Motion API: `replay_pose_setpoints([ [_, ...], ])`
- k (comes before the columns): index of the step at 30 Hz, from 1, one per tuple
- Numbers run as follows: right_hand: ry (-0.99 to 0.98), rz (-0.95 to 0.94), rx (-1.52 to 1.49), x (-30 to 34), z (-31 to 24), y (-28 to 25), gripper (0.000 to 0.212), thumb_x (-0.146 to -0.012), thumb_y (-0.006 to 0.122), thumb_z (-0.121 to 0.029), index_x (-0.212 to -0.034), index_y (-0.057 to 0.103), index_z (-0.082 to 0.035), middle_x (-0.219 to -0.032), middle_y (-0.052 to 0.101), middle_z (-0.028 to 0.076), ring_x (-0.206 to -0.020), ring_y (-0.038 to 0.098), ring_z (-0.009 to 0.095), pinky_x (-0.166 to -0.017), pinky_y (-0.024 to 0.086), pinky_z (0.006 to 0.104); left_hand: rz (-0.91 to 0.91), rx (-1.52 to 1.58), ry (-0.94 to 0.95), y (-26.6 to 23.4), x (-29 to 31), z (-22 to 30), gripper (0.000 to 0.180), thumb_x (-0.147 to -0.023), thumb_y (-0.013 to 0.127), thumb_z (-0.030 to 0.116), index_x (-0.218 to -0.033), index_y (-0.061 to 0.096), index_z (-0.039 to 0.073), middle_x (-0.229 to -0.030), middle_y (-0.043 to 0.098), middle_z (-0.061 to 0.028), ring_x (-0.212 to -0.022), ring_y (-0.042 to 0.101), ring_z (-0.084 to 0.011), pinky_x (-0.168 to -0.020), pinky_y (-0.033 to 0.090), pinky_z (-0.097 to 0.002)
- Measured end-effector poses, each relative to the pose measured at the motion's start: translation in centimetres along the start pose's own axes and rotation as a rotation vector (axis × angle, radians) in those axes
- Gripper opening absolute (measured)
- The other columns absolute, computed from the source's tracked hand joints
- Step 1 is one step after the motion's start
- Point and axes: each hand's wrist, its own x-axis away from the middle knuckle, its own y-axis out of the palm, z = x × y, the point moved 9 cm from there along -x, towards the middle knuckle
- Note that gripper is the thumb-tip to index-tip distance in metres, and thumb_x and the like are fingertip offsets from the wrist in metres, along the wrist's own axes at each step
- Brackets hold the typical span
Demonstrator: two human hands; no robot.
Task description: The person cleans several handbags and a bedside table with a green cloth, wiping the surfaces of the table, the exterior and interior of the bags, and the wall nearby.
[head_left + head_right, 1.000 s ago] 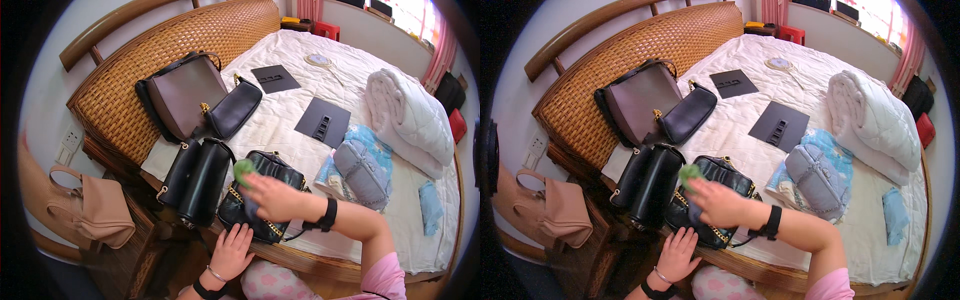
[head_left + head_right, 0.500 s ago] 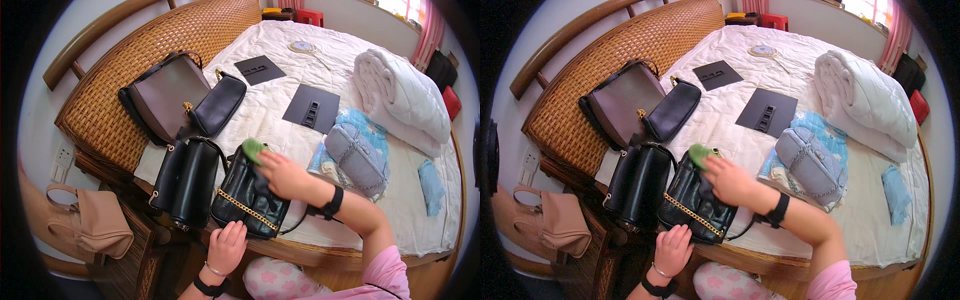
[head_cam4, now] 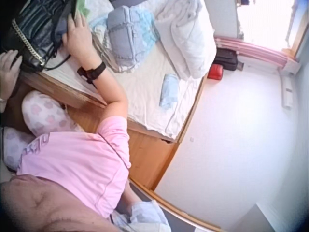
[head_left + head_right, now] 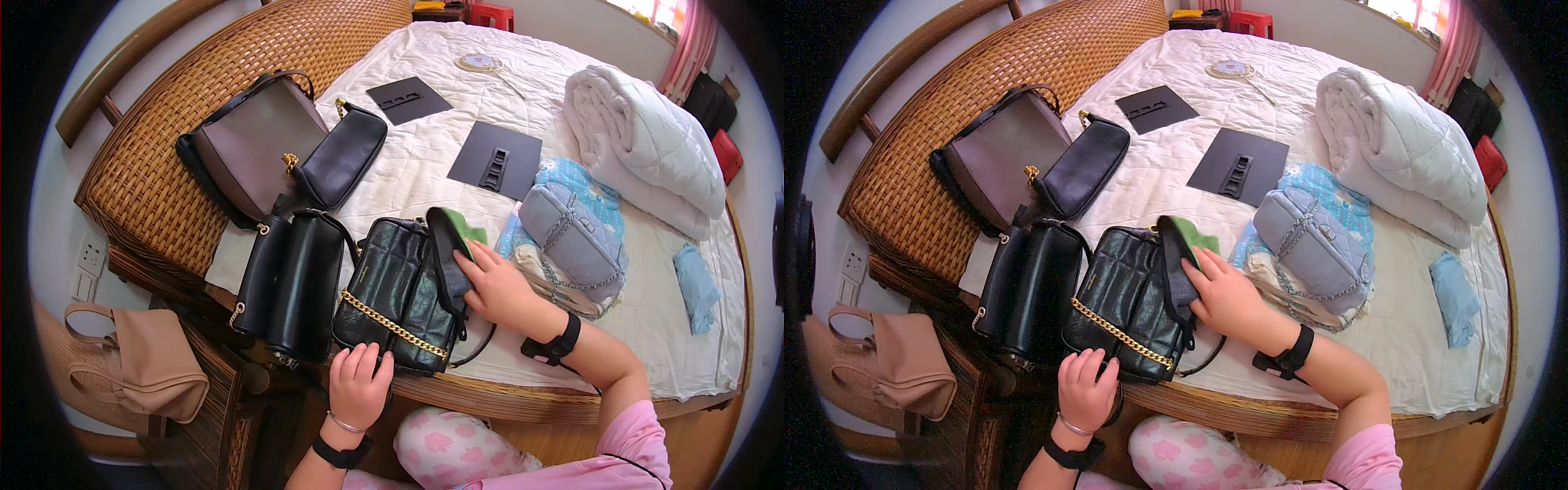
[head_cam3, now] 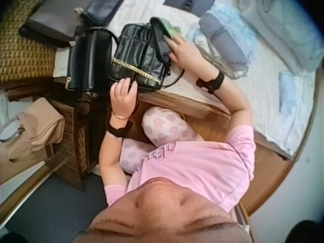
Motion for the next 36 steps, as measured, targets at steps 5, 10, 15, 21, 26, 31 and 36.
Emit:
replay_pose_setpoints([
  [5, -0.416, -0.113, -0.182, 3.1, -6.3, 0.5, 0.063, -0.081, 0.066, -0.02, -0.142, 0.05, -0.017, -0.15, 0.043, 0.008, -0.138, 0.038, 0.038, -0.114, 0.034, 0.0484, 0.074, 0.071, -0.083, -1.0, -0.2, -0.9, 0.025, -0.079, 0.069, 0.011, -0.104, 0.068, 0.01, -0.11, 0.063, -0.0091, -0.109, 0.058, -0.0294, -0.096, 0.047, -0.0472],
  [10, -0.535, -0.005, -0.32, 2.4, -8.4, -2.9, 0.065, -0.077, 0.067, -0.017, -0.141, 0.052, -0.017, -0.15, 0.044, 0.008, -0.138, 0.04, 0.034, -0.113, 0.034, 0.0484, 0.091, 0.169, -0.191, -3.0, -1.8, -1.8, 0.028, -0.076, 0.069, 0.005, -0.104, 0.067, 0.007, -0.107, 0.063, -0.0112, -0.105, 0.059, -0.033, -0.096, 0.048, -0.0482],
  [15, -0.03, 0.248, -0.352, -3.4, -0.5, -4.2, 0.056, -0.08, 0.057, -0.001, -0.136, 0.054, -0.009, -0.143, 0.051, 0.016, -0.131, 0.046, 0.043, -0.11, 0.04, 0.0485, 0.184, 0.308, -0.332, -4.2, -2.4, -3.5, 0.025, -0.077, 0.068, 0.001, -0.102, 0.063, 0.001, -0.102, 0.063, -0.0158, -0.095, 0.06, -0.0368, -0.087, 0.049, -0.0457],
  [21, -0.354, 0.168, -0.603, -2.2, -7.7, -5.2, 0.06, -0.079, 0.053, 0.002, -0.137, 0.053, -0.009, -0.145, 0.049, 0.016, -0.135, 0.044, 0.039, -0.112, 0.039, 0.0465, 0.18, 0.452, -0.528, -4.3, -1.9, -5.9, 0.016, -0.084, 0.065, 0.001, -0.099, 0.06, -0.001, -0.09, 0.06, -0.0159, -0.079, 0.059, -0.0352, -0.07, 0.049, -0.039],
  [26, -0.289, 0.536, -0.645, -2.0, -5.7, -9.2, 0.061, -0.077, 0.045, 0.012, -0.136, 0.052, -0.003, -0.145, 0.049, 0.02, -0.134, 0.048, 0.037, -0.111, 0.04, 0.045, 0.143, 0.646, -0.716, -3.7, -0.4, -6.7, 0.011, -0.088, 0.063, 0.0, -0.097, 0.058, -0.003, -0.088, 0.057, -0.0148, -0.073, 0.059, -0.0276, -0.062, 0.048, -0.0322],
  [31, 0.027, 1.082, -1.464, -1.8, 0.2, -8.3, 0.048, -0.105, 0.047, -0.034, -0.141, 0.048, -0.003, -0.141, 0.05, 0.007, -0.131, 0.047, 0.02, -0.112, 0.035, 0.0377, 0.116, 0.774, -0.74, -2.6, 2.7, -7.0, 0.01, -0.09, 0.061, 0.0, -0.098, 0.057, -0.003, -0.091, 0.056, -0.0132, -0.075, 0.059, -0.0208, -0.064, 0.048, -0.029],
  [36, 0.018, 0.883, -1.623, -2.6, -3.4, -5.5, 0.039, -0.1, 0.046, -0.003, -0.137, 0.053, 0.0, -0.149, 0.045, 0.008, -0.132, 0.047, 0.019, -0.11, 0.038, 0.0341, 0.151, 0.923, -0.863, -2.0, 5.6, -8.3, 0.034, -0.093, 0.055, -0.001, -0.124, 0.044, -0.003, -0.112, 0.058, -0.0121, -0.097, 0.06, -0.0166, -0.082, 0.05, -0.028],
])
